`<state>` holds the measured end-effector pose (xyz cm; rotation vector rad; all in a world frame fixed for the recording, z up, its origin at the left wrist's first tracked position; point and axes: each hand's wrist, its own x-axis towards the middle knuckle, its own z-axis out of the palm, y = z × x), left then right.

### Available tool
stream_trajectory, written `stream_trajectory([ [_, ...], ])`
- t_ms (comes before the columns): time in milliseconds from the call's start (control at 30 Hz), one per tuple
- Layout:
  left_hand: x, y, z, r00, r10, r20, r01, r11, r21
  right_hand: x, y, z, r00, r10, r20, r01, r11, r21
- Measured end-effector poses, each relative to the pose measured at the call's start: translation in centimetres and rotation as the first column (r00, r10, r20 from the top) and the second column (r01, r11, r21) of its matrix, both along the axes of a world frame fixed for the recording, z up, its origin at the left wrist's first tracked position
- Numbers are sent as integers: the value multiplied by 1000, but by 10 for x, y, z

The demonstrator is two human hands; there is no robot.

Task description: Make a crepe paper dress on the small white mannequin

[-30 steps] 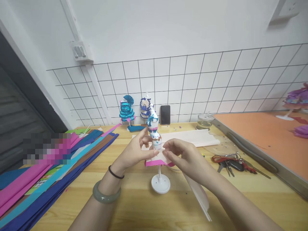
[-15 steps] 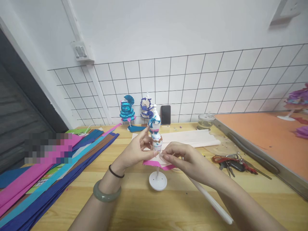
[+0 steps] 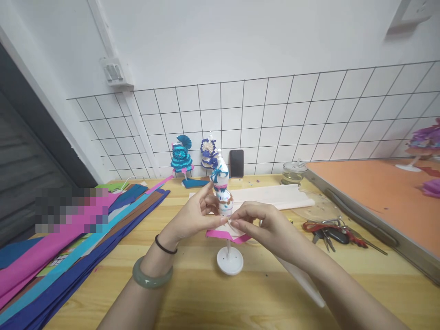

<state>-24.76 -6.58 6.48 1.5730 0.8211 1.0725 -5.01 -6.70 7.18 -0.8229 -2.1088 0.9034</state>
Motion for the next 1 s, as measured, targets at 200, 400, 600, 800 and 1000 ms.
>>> stream_trajectory([
  [200, 0, 1, -2, 1000, 9, -1, -9, 1000, 5, 1, -3, 3, 1000, 24, 3, -24, 1000, 20],
  [400, 0, 1, -1, 1000, -25, 17, 26, 1000, -11, 1, -2, 4, 1000, 1, 9, -1, 999, 49],
  [600, 1, 1, 0, 1000, -24, 12, 24, 999, 26, 2, -4, 5, 999, -23, 30, 21, 999, 50],
  [800, -1, 1, -3, 1000, 2, 10, -2, 1000, 18, 2, -5, 6, 1000, 23, 18, -25, 997, 78],
  [1000, -1, 1, -3, 1000, -18, 10, 17, 1000, 13, 3, -2, 4, 1000, 25, -6, -25, 994, 104],
])
